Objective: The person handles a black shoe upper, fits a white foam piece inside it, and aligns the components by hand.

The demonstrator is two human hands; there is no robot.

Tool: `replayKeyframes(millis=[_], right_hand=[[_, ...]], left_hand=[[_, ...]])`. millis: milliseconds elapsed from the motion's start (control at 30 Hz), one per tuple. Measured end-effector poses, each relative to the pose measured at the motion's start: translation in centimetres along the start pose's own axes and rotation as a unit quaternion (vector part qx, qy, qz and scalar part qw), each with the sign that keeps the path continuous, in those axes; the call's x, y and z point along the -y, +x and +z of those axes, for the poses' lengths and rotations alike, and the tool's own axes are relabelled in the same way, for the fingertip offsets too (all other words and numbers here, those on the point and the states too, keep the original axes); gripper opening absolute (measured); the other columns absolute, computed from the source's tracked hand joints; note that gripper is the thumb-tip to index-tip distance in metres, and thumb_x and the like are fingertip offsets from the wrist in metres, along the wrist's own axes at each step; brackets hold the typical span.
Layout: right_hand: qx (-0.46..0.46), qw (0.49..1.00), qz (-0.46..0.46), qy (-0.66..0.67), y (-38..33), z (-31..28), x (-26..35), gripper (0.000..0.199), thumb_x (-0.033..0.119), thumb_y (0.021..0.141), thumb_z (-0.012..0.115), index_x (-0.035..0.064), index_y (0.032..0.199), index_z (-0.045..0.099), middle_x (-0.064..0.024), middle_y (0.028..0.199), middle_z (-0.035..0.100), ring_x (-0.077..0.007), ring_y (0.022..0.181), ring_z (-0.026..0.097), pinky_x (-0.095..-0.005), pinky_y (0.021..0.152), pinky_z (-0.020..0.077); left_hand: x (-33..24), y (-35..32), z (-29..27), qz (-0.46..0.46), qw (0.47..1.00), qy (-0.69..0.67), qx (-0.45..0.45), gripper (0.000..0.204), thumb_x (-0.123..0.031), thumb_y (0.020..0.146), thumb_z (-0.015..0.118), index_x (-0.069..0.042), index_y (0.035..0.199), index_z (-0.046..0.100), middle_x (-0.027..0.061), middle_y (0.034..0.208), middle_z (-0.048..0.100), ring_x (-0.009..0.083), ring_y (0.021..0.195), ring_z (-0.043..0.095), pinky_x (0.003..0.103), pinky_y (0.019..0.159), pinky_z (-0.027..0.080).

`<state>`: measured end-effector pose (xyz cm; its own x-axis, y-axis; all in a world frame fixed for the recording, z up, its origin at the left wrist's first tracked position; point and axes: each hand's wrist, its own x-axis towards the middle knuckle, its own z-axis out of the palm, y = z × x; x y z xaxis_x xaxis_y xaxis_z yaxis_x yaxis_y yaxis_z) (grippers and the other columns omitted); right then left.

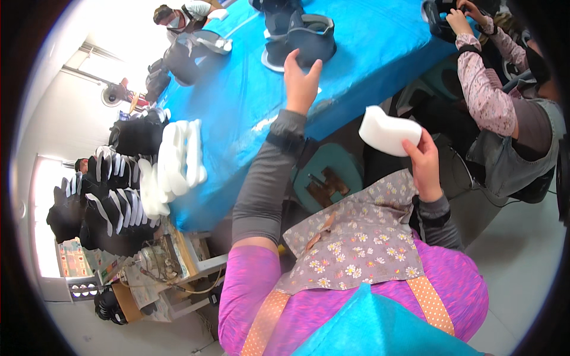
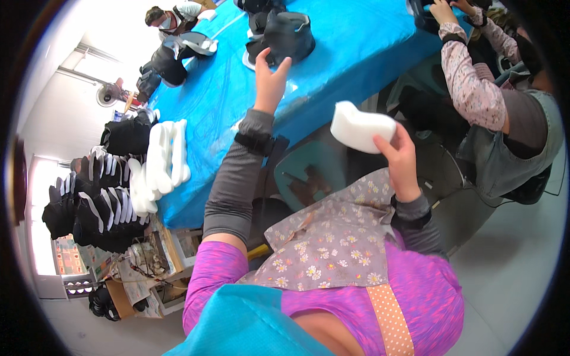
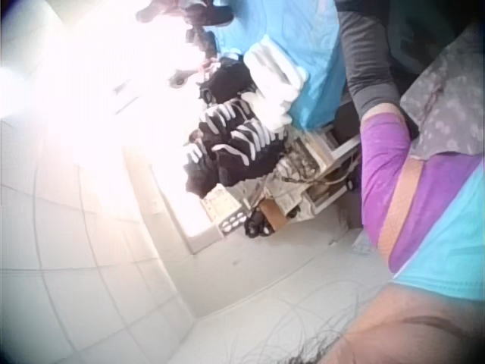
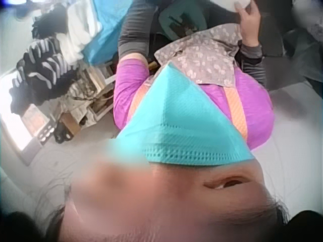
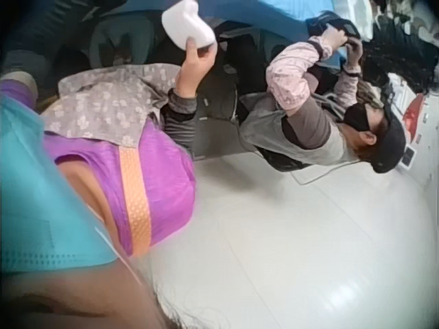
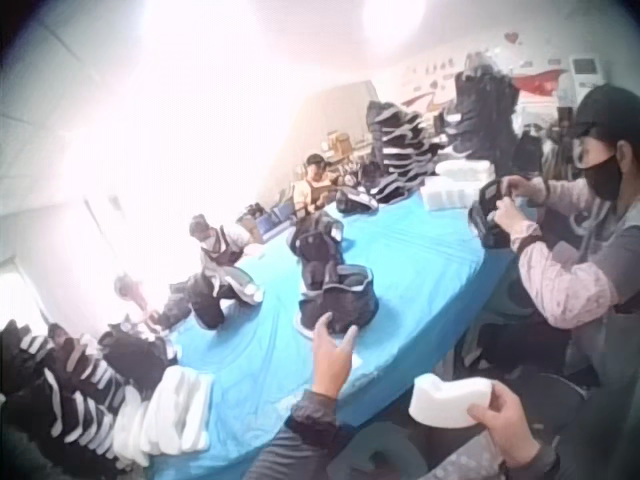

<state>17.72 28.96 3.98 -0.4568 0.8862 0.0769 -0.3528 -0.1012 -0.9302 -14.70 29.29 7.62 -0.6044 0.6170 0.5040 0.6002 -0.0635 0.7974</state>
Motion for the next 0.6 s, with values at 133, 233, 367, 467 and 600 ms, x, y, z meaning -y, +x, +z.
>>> replayKeyframes(millis=[133,233,367,467,600], right_hand=[[-0.029,0.999,0.028,0.008,-0.9,-1.9,-1.8,0.038,0.006,0.087,0.069,-0.0025,0.122,0.056,-0.0062,0.113,0.064,-0.0133,0.103,0.059,-0.0268,0.091,0.0453],[-0.027,0.998,0.046,0.027,-1.0,-1.8,-2.7,0.039,0.006,0.086,0.069,-0.0020,0.122,0.056,-0.0061,0.112,0.064,-0.0134,0.103,0.059,-0.0272,0.091,0.0457],[-0.033,0.998,0.054,0.024,-1.2,-1.6,-3.8,0.039,0.006,0.087,0.069,-0.0021,0.122,0.056,-0.0065,0.112,0.064,-0.0134,0.103,0.059,-0.0274,0.092,0.0456],[-0.035,0.998,0.056,0.019,-0.3,-1.9,-4.2,0.039,0.007,0.087,0.068,-0.0018,0.123,0.055,-0.0063,0.113,0.064,-0.0136,0.105,0.059,-0.0276,0.093,0.0445],[-0.037,0.998,0.056,0.011,-0.3,-2.5,-3.9,0.038,0.008,0.087,0.068,-0.0016,0.122,0.056,-0.0061,0.113,0.064,-0.0133,0.104,0.059,-0.0270,0.093,0.0445]], left_hand=[[0.4,3.8,4.9,0.152,0.931,0.332,0.018,0.069,-0.033,0.080,0.070,-0.013,0.141,0.043,0.0198,0.152,0.029,0.0425,0.141,0.024,0.062,0.107,0.028],[2.2,6.4,7.2,0.172,0.889,0.422,0.034,0.074,-0.034,0.082,0.068,-0.007,0.144,0.038,0.0172,0.150,0.035,0.0364,0.143,0.024,0.063,0.110,0.024],[4.6,7.5,6.7,0.145,0.883,0.442,0.067,0.062,-0.039,0.081,0.070,-0.006,0.130,0.053,0.0148,0.117,0.060,0.0333,0.121,0.049,0.057,0.105,0.033],[4.8,7.5,3.8,0.245,0.897,0.368,0.010,0.036,-0.038,0.077,0.076,-0.008,0.095,0.065,0.0101,0.092,0.065,0.0313,0.095,0.059,0.045,0.086,0.044],[4.6,4.0,-3.5,0.266,0.937,0.224,-0.024,0.032,-0.026,0.084,0.072,-0.006,0.064,0.057,0.0086,0.064,0.058,0.0305,0.069,0.055,0.041,0.073,0.044]])
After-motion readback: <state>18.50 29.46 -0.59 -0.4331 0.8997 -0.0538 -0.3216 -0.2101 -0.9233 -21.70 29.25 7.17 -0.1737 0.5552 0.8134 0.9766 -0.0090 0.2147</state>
